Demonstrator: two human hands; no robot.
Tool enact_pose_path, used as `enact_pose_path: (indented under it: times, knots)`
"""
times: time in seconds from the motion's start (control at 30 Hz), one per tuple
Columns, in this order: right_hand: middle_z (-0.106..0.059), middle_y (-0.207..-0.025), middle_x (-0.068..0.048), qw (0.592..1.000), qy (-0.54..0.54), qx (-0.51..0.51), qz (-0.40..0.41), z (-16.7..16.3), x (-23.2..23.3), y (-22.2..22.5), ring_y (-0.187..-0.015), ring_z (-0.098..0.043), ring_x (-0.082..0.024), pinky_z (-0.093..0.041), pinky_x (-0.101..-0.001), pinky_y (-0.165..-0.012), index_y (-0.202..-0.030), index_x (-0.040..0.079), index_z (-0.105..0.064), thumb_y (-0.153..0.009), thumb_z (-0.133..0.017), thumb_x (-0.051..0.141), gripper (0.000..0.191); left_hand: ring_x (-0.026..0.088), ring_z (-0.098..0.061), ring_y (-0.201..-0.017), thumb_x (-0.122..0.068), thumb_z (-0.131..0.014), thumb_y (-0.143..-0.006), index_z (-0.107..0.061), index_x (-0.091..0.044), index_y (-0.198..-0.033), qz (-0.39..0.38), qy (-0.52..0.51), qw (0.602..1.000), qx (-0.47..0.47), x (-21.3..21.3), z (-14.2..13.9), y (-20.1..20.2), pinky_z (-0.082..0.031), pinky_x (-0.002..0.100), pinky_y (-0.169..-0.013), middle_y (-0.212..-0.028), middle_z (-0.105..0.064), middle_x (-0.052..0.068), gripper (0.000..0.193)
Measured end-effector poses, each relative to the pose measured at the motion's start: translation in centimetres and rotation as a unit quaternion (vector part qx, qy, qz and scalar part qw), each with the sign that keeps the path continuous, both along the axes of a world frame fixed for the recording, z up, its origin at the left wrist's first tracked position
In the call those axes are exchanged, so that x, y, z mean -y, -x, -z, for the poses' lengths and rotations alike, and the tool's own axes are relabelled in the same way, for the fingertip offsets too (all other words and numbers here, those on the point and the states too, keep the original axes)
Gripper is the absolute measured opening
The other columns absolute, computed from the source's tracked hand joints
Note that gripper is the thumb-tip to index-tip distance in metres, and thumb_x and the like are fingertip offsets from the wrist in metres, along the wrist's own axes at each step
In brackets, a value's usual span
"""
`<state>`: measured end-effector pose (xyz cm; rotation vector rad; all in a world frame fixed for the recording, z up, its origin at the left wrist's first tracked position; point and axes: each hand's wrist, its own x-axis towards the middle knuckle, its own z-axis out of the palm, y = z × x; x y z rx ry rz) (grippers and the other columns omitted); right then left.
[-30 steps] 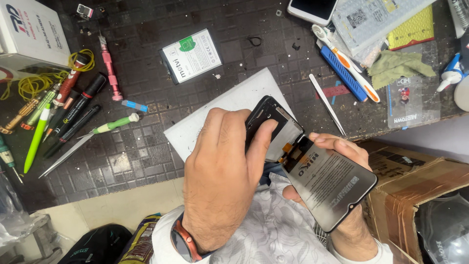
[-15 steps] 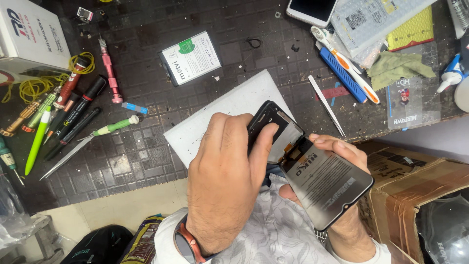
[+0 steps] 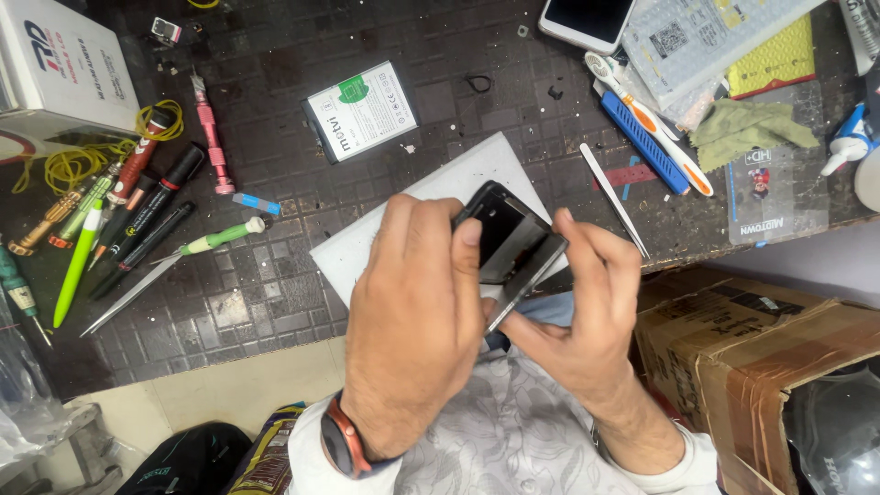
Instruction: The person uses tweezers to manipulate internal components of a disassembled smartphone, including the battery and ribbon cables. They remove the battery and handle the screen assembly, placing it on the workbench.
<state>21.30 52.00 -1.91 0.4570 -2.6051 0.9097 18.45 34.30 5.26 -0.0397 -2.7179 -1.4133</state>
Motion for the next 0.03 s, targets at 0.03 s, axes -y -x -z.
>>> enact_pose_path:
  times: [0.03]
  knots:
    - [-0.05,-0.129,-0.019,1.0,0.001,0.0,0.0,0.43,-0.11,1.15,-0.116,-0.056,-0.031,-0.052,-0.0398,-0.097,-0.145,-0.007,-0.046,-0.07,-0.099,0.023,0.096,0.04,-0.063,-0.09,-0.018,-0.05,-0.109,-0.058,0.0,-0.113,-0.002,0.0,1.0,0.024,0.24,0.06,0.18,-0.051,0.047,-0.072,-0.103,-0.059,0.018,0.02]
